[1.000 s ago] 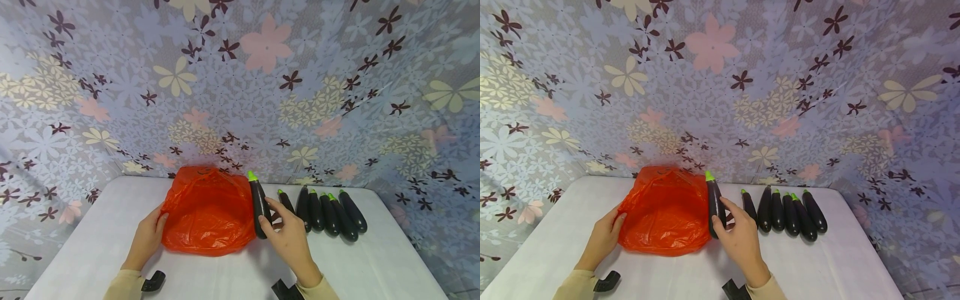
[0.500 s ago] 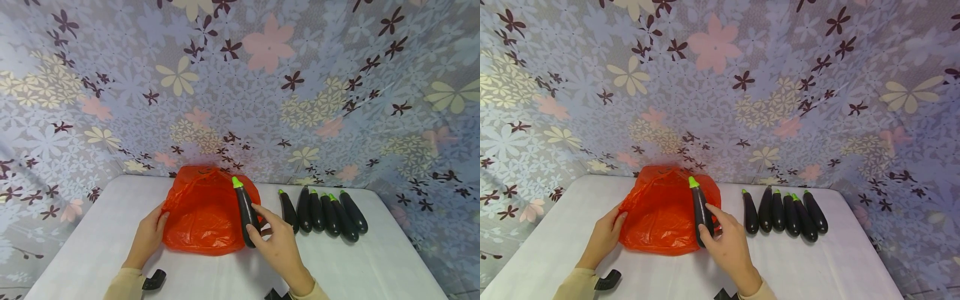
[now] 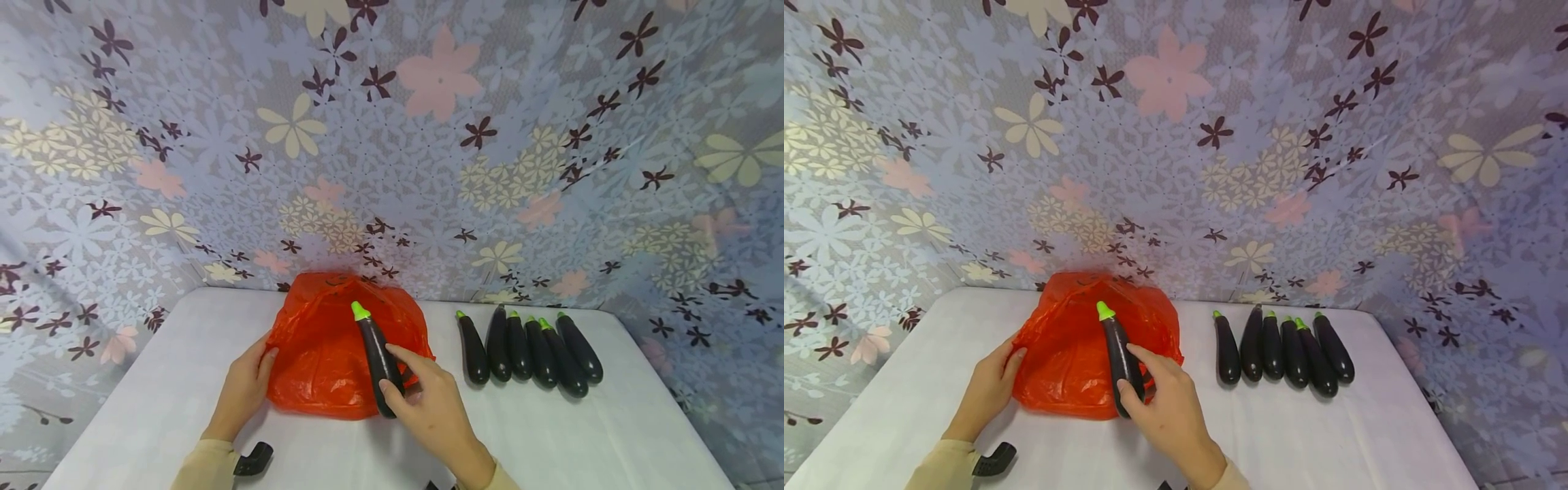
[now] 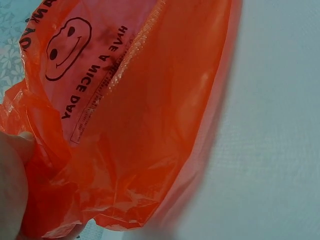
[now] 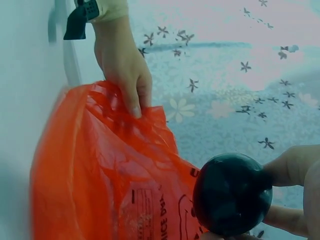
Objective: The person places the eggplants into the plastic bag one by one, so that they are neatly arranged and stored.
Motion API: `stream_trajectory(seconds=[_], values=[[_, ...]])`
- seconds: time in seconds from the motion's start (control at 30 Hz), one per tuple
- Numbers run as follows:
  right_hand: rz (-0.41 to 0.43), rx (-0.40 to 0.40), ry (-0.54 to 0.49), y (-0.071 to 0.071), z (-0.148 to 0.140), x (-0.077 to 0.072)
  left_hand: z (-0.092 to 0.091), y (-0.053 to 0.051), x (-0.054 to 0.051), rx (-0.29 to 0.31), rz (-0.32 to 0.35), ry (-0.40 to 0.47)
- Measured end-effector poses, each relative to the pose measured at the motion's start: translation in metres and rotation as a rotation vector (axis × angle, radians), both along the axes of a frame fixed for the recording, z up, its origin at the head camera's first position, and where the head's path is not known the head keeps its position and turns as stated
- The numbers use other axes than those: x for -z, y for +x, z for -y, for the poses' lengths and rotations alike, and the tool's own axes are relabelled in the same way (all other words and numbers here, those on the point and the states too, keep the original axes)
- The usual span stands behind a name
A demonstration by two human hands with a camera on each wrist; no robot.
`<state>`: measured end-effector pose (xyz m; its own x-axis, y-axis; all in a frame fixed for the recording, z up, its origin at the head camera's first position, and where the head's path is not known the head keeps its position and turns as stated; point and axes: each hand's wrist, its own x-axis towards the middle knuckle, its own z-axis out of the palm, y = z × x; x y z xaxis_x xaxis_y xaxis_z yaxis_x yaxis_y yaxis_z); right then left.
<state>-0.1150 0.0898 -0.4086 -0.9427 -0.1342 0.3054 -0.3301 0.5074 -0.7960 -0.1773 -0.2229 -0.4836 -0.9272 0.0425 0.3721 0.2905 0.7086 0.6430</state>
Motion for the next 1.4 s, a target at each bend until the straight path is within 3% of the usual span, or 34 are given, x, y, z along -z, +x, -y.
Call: stream_trajectory(seconds=[0.43, 0.7, 1.4], values=[[0.052, -0.081, 0.068, -0.005, 0.016, 0.013, -0.002, 0.007, 0.001, -0.015, -0.039, -0.008], [0.021, -0.108, 0.031, -0.012, 0.027, 0.027, -0.002, 0.008, 0.001, -0.013, -0.022, -0.008], [0.012, -0.051, -0.025, -0.027, 0.057, 0.049, -0.001, 0.007, 0.0, -0.021, -0.054, -0.005]])
